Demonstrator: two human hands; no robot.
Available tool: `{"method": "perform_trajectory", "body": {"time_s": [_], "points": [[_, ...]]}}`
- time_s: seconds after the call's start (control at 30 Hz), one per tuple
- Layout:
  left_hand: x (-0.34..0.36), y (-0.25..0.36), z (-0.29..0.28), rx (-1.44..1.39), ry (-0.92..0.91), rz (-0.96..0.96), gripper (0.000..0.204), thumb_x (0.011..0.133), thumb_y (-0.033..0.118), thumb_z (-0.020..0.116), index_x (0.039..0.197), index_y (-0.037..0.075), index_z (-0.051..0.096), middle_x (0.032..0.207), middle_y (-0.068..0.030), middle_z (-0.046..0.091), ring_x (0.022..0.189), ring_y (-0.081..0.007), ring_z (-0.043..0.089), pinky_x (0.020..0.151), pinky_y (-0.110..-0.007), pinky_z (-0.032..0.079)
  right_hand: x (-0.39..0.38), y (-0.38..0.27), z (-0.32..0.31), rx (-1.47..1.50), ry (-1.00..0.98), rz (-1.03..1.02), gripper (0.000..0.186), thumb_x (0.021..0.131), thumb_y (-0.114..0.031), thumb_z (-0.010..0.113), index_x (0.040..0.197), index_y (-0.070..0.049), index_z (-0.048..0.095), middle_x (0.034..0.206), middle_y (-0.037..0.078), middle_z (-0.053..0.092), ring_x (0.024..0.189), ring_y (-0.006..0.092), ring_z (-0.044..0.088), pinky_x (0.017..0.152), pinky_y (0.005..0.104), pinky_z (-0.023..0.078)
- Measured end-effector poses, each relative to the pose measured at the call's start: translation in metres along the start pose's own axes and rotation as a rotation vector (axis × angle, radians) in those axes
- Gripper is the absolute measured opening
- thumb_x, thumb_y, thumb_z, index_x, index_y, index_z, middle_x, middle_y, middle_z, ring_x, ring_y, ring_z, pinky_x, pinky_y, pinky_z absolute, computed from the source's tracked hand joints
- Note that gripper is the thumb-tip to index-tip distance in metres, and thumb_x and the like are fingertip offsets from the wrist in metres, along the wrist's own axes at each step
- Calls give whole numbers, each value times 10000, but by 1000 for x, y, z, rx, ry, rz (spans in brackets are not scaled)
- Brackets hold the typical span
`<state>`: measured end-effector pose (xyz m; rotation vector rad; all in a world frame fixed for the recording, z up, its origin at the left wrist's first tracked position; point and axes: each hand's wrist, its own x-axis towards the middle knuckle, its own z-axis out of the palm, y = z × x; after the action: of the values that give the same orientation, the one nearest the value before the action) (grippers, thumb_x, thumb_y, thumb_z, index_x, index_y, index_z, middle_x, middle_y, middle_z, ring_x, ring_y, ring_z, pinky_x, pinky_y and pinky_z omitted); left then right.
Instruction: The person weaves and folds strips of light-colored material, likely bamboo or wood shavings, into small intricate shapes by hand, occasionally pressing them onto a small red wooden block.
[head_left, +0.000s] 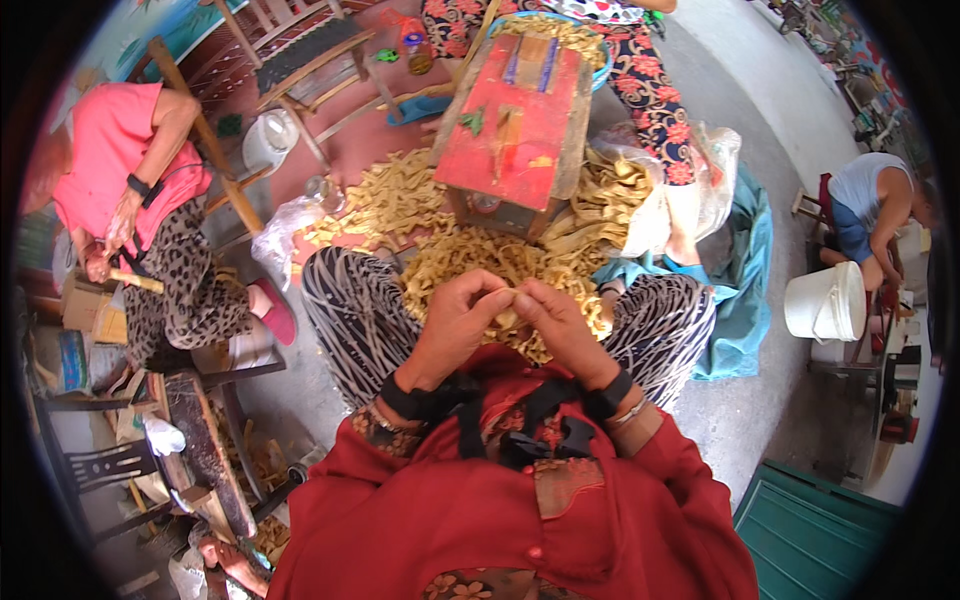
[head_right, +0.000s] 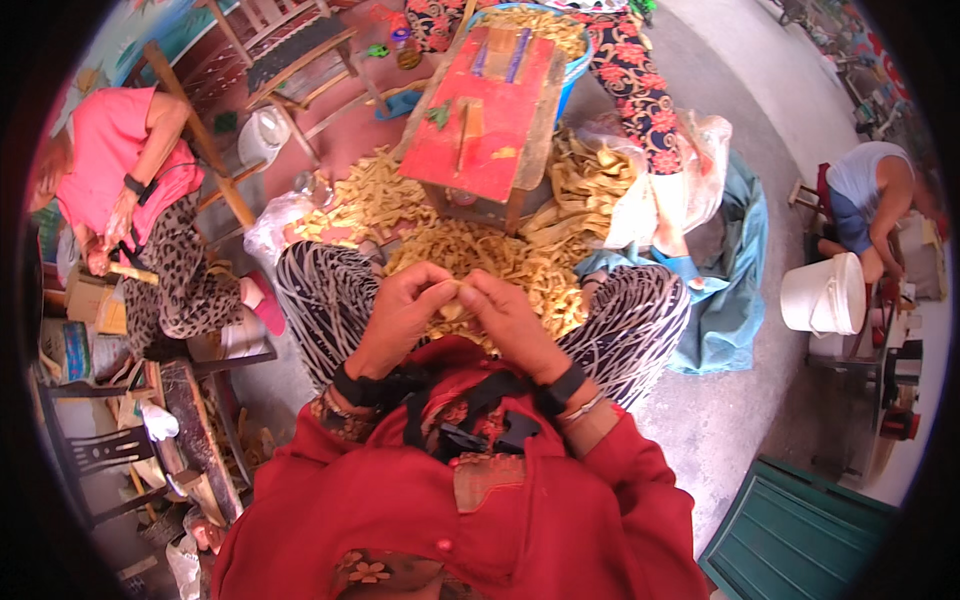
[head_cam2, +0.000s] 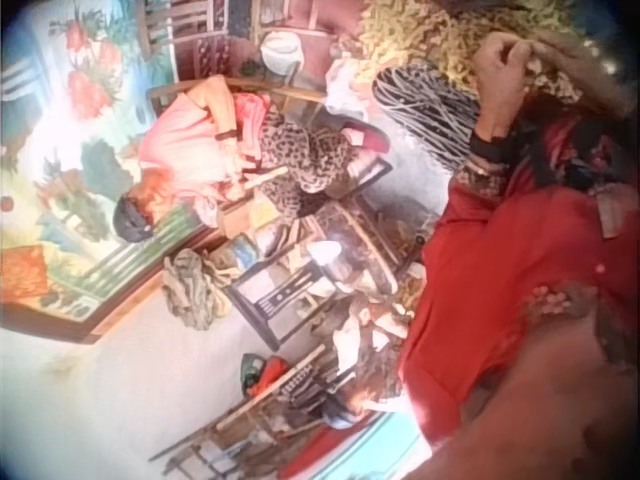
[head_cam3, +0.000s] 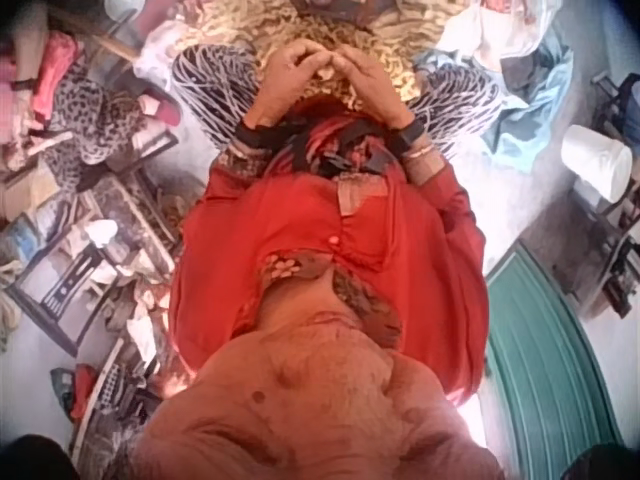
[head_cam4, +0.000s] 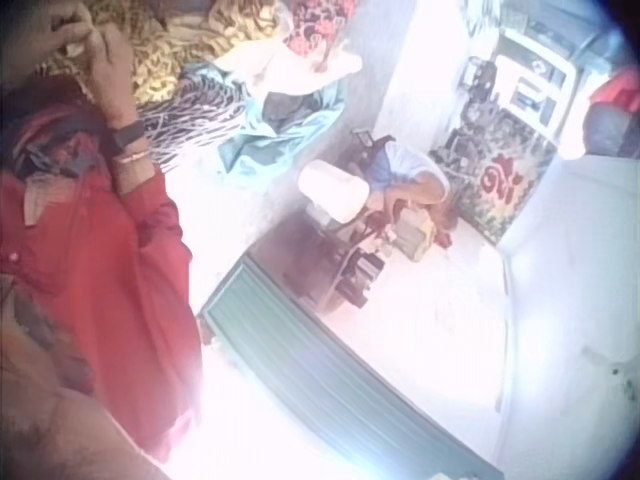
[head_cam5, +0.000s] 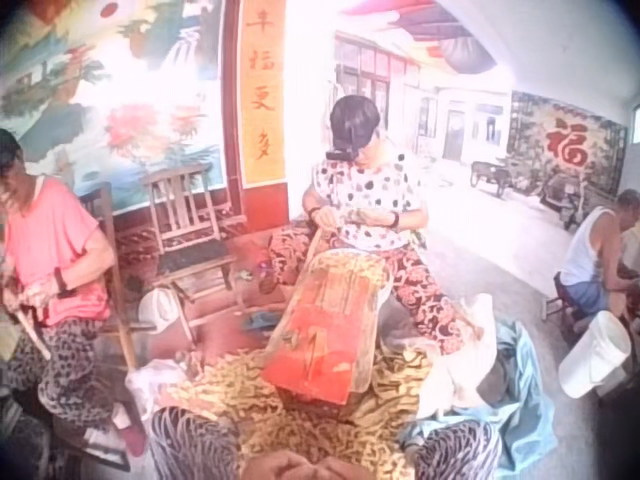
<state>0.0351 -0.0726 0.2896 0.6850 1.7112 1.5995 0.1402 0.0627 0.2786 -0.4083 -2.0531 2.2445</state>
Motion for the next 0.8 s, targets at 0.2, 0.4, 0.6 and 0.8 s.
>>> {"method": "perform_trajectory", "body": {"time_s": [0.2, 0.4, 0.6, 0.8], "points": [[9, -6, 9, 96, 8, 207, 188, 894, 52, 533, 1064, -6, 588, 867, -24, 594, 829, -121, 565, 753, -224, 447, 3, 24, -7, 285, -9, 56, 238, 964, -272, 496, 943, -48, 577, 779, -50, 505, 711, 29, 462, 626, 191, 403], [1, -9, 12, 222, -115, 272, 402, 913, 125, 494, 1293, -3, 480, 1233, -111, 471, 1143, -211, 455, 969, -288, 356, 1, 14, -6, 549, 51, 156, 264, 976, -277, 456, 1041, -45, 561, 859, -54, 529, 784, 42, 488, 695, 199, 407], [-1, 0, 33, 681, 116, 328, 397, 917, 183, 514, 1258, -18, 493, 1224, -193, 501, 1121, -313, 517, 930, -334, 417, 6, 29, -10, 477, 21, 111, 234, 973, -257, 456, 941, -54, 567, 826, -56, 506, 761, 45, 456, 691, 195, 390], [8, -23, 31, 265, 203, 308, 348, 964, 227, 442, 1131, -51, 570, 959, -118, 629, 850, -212, 618, 766, -295, 478, 1, 4, -3, 179, 14, 144, 320, 996, -289, 405, 998, -13, 567, 829, -20, 520, 753, 70, 467, 675, 221, 408]]}}
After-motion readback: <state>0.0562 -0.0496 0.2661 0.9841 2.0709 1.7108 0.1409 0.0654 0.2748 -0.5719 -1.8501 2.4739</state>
